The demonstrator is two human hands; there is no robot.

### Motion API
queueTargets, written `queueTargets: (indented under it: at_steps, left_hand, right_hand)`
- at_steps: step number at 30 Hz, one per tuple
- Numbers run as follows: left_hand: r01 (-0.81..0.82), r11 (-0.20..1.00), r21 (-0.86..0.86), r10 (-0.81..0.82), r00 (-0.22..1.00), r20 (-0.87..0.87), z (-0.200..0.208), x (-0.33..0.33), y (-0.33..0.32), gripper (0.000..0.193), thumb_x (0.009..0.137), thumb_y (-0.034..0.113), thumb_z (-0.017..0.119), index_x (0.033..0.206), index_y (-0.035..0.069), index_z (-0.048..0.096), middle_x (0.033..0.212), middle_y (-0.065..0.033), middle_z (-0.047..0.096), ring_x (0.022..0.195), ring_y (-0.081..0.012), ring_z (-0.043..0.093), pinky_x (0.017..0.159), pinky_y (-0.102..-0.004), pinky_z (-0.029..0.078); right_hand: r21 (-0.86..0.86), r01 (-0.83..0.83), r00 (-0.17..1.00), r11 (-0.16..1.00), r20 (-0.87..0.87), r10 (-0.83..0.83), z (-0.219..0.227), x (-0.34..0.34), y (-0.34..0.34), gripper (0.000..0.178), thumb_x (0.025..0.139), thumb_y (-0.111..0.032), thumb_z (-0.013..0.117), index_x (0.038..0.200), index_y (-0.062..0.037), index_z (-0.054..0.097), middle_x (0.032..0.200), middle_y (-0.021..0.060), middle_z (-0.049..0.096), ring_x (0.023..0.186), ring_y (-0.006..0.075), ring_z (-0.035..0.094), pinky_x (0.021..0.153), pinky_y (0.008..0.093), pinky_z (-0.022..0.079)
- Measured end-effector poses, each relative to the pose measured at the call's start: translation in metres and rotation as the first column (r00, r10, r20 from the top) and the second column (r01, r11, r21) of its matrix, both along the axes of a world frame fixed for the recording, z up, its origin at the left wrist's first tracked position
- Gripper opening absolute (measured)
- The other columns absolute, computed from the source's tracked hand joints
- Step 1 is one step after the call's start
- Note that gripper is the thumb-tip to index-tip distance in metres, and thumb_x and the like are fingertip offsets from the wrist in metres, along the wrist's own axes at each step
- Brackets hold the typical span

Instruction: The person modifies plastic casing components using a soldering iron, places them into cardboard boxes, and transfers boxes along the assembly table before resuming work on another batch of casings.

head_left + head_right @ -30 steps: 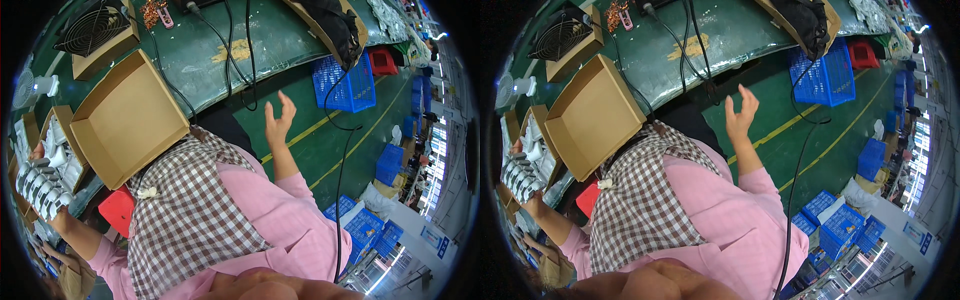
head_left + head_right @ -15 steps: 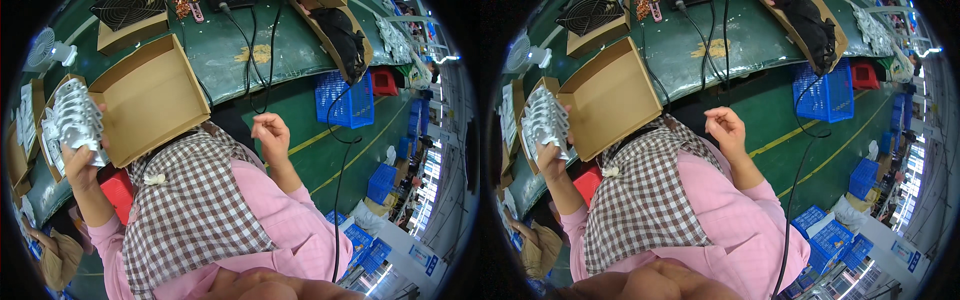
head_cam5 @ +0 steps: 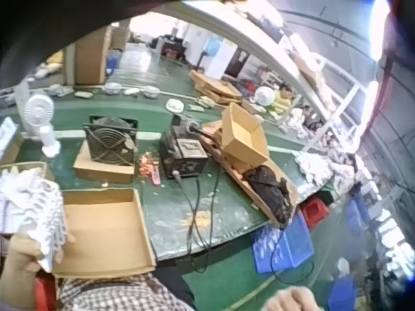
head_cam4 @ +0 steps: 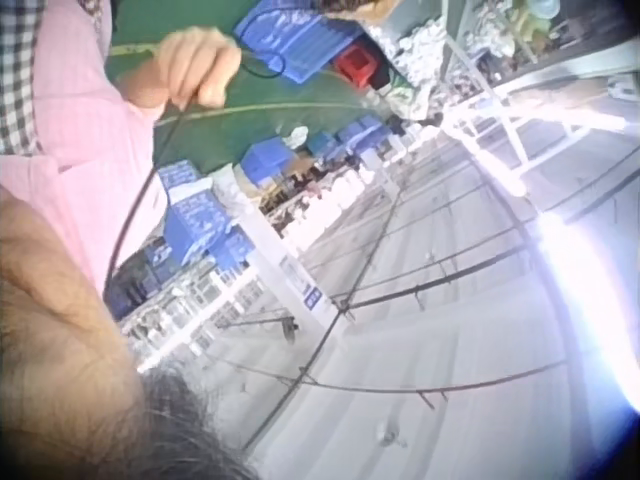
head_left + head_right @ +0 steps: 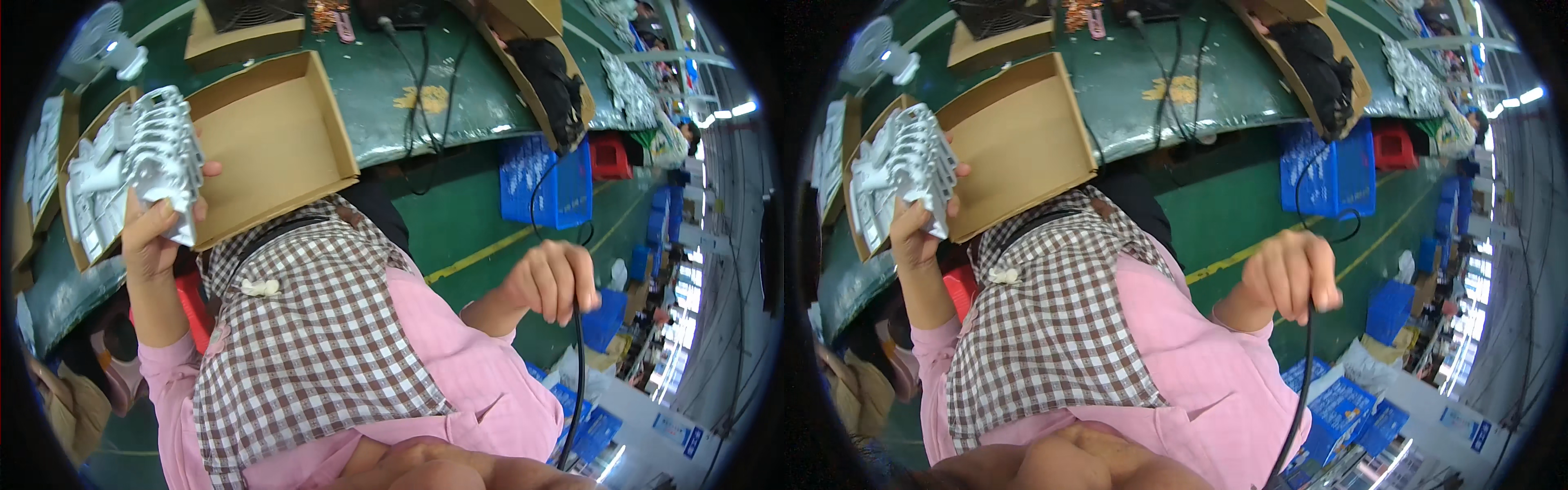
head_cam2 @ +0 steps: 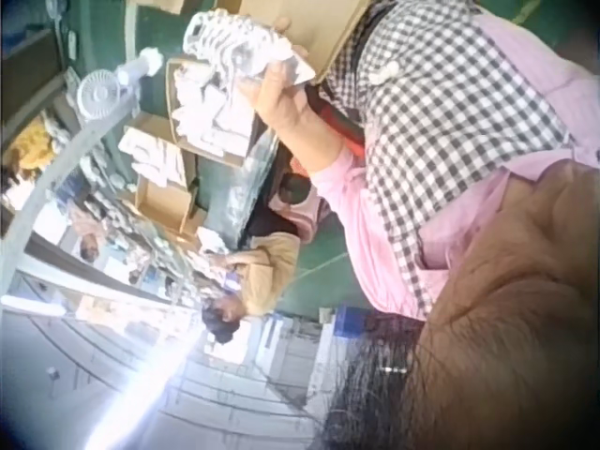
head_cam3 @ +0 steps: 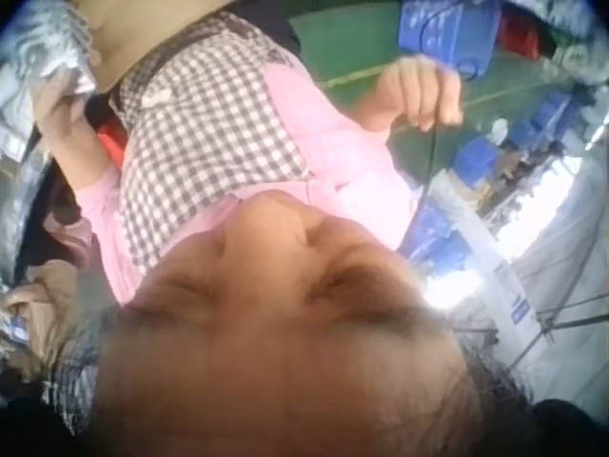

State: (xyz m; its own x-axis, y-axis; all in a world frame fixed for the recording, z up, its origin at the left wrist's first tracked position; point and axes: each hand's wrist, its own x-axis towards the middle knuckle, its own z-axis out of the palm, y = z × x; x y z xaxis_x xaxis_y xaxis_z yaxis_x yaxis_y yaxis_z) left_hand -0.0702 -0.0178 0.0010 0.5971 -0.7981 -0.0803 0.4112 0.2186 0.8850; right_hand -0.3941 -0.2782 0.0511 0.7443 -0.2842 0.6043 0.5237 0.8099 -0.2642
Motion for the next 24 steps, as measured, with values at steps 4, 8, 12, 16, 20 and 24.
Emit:
queueTargets:
  at_steps: [4,8,12,16,20,24]
  left_hand:
    - [-0.107,0.994,0.024,0.108,0.993,-0.050,-0.005,0.000,0.006,0.069,0.071,0.008,0.070,0.132,-0.002,0.038,0.116,-0.0179,0.060,0.100,-0.0272,0.063,0.077,-0.0316,0.053]
    - [-0.245,0.969,0.013,0.245,0.969,-0.017,-0.002,-0.003,0.005,0.078,0.069,0.003,0.073,0.138,0.003,0.035,0.116,-0.0098,0.057,0.107,-0.0199,0.058,0.095,-0.0324,0.044]
    - [-0.325,0.946,0.015,0.323,0.943,0.076,0.007,-0.017,0.004,0.079,0.069,0.007,0.078,0.136,0.002,0.036,0.120,-0.0105,0.055,0.110,-0.0203,0.056,0.097,-0.0327,0.042]
    - [-0.340,0.940,0.014,0.331,0.923,0.196,0.006,-0.014,-0.005,0.079,0.070,0.007,0.079,0.134,-0.001,0.034,0.120,-0.0117,0.055,0.112,-0.0201,0.055,0.097,-0.0319,0.042]
    - [-0.397,0.917,0.050,0.345,0.848,0.403,0.004,-0.008,-0.011,0.079,0.071,0.011,0.080,0.133,-0.002,0.033,0.119,-0.0125,0.054,0.110,-0.0190,0.055,0.096,-0.0313,0.043]
    - [-0.449,0.893,0.025,0.397,0.813,0.426,-0.001,-0.007,-0.022,0.082,0.070,0.011,0.080,0.134,-0.002,0.031,0.121,-0.0132,0.052,0.111,-0.0191,0.054,0.096,-0.0311,0.043]
  right_hand:
    - [0.370,-0.072,0.971,0.926,-0.185,0.149,-0.021,0.063,0.015,0.015,0.086,-0.008,0.066,0.089,-0.0011,0.053,0.062,0.0091,0.058,0.047,0.0126,0.052,0.039,0.0204,0.038]
    - [-0.042,-0.279,0.956,0.959,-0.104,0.274,-0.053,0.101,0.003,0.020,0.075,0.007,0.068,0.094,0.0051,0.063,0.077,0.0183,0.064,0.062,0.0266,0.061,0.043,0.0278,0.045]
    - [-0.522,-0.061,0.932,0.851,-0.335,-0.138,-0.070,0.115,-0.002,0.018,0.074,0.008,0.068,0.092,0.0062,0.065,0.079,0.0189,0.067,0.068,0.0256,0.065,0.057,0.0268,0.051]
    - [-0.831,0.246,0.427,0.499,-0.369,-0.825,-0.063,0.139,-0.012,0.015,0.086,-0.003,0.064,0.100,0.0031,0.064,0.085,0.0065,0.066,0.076,0.0103,0.062,0.065,0.0212,0.048]
    - [-0.955,0.288,0.062,0.069,-0.053,-0.997,-0.058,0.167,-0.049,0.022,0.087,-0.008,0.065,0.106,0.0011,0.063,0.092,0.0050,0.065,0.080,0.0095,0.059,0.073,0.0222,0.048]
    - [-0.943,0.315,0.070,0.109,-0.091,-0.993,-0.053,0.202,-0.082,0.057,0.085,-0.015,0.070,0.131,0.0052,0.044,0.119,0.0145,0.056,0.100,0.0167,0.056,0.085,0.0281,0.047]
